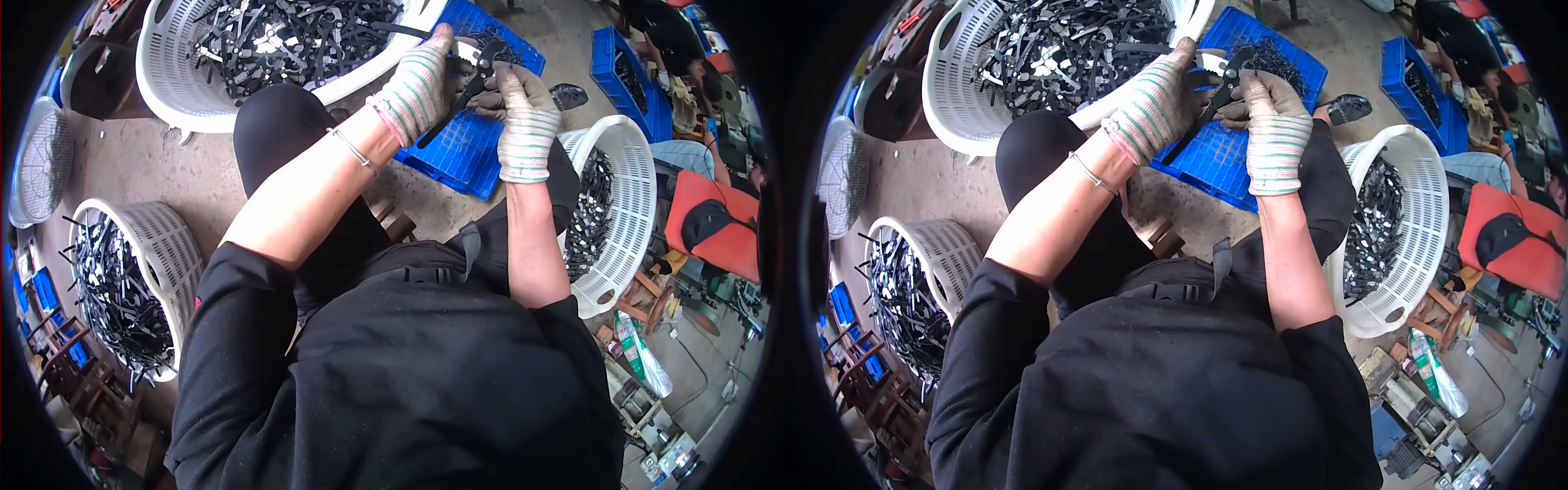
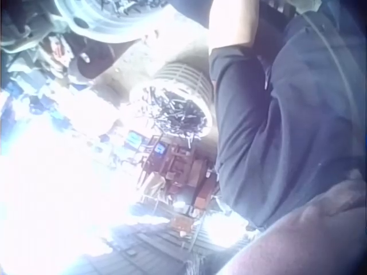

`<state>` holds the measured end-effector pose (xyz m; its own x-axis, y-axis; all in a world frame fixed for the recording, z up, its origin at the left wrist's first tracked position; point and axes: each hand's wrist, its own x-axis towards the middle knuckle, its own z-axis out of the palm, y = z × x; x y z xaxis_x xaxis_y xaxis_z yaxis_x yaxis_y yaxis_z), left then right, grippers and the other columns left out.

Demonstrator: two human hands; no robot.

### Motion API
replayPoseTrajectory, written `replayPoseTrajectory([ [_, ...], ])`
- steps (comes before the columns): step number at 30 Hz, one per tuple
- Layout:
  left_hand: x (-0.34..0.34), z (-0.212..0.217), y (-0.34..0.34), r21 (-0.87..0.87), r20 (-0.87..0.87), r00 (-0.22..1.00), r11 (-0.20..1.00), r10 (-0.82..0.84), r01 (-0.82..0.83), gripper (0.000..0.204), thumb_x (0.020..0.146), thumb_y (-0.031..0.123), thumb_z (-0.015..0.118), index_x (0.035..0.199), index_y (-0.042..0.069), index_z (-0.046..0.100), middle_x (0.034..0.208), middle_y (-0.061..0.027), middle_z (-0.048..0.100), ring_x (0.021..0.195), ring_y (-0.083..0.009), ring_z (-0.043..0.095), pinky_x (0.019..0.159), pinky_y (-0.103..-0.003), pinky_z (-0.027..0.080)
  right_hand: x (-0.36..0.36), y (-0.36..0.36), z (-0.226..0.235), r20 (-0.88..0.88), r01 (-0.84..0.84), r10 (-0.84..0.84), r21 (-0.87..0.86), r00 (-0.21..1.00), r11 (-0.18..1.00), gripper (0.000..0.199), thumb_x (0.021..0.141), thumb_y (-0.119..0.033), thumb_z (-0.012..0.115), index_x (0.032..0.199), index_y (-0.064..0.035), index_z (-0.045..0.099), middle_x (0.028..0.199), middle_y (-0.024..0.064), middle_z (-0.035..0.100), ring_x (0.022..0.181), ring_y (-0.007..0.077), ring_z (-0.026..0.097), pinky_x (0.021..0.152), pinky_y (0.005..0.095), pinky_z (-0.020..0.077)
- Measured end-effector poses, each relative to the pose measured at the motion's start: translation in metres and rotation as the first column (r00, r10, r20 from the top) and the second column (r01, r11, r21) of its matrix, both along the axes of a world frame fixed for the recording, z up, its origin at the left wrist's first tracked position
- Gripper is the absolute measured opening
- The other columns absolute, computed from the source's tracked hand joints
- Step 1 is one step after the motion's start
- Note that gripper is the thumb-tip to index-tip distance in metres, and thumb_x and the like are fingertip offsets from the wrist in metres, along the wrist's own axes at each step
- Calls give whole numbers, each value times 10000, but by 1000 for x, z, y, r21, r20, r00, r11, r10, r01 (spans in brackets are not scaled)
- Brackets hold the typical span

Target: Inspecting and trimming small black plastic components using pliers in a manufacturing workshop.

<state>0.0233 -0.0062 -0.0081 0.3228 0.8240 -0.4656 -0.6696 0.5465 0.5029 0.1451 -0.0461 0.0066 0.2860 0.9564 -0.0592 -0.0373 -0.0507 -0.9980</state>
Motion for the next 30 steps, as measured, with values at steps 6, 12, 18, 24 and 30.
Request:
replayPoseTrajectory([
  [6, -5, -9, 0, 64, 88, 994, 997, -57, 52, 377, 951, 422, 462, 945, 77, 614, 849, -82, 618, 750, -218, 586, 742, -348, 492, -6, -4, 7, 164, -64, 71, -53, 984, 997, 281, 901, -165, 592, 1097, 37, 592, 845, 85, 639, 592, 140, 641, 475, 218, 481],
  [12, -6, 3, -5, -15, 41, 995, 995, -96, 97, 415, 968, 408, 430, 1206, 71, 479, 1043, -90, 582, 970, -214, 537, 921, -324, 410, 14, 6, -9, 760, -337, 66, 207, 647, 918, 233, 891, -105, 549, 1088, -30, 647, 959, 158, 664, 811, 246, 658, 671, 313, 527],
  [18, -5, -19, 5, 76, -30, 981, 978, -191, 193, 460, 958, 424, 443, 1230, 54, 440, 1105, -142, 552, 1022, -257, 510, 966, -380, 379, 18, 9, -5, 841, -485, 136, 163, 523, 859, 229, 885, -137, 542, 1073, -74, 658, 914, 140, 673, 830, 289, 652, 722, 340, 515],
  [24, -12, -14, 2, 48, -98, 984, 987, -150, 155, 458, 944, 422, 471, 1163, 21, 491, 1057, -164, 576, 996, -288, 522, 884, -443, 445, 13, 9, 4, 876, -516, 204, 58, 437, 854, 235, 885, -118, 560, 1094, -58, 648, 932, 138, 675, 851, 245, 655, 748, 312, 509],
  [30, -7, -2, 0, 32, -221, 949, 971, -226, 239, 323, 913, 297, 567, 1073, 19, 535, 939, -139, 590, 823, -285, 587, 726, -435, 525, 14, 4, 21, 961, -464, 223, -123, 165, 877, 237, 873, -111, 590, 1097, -67, 652, 922, 157, 678, 828, 242, 667, 739, 308, 514],
])
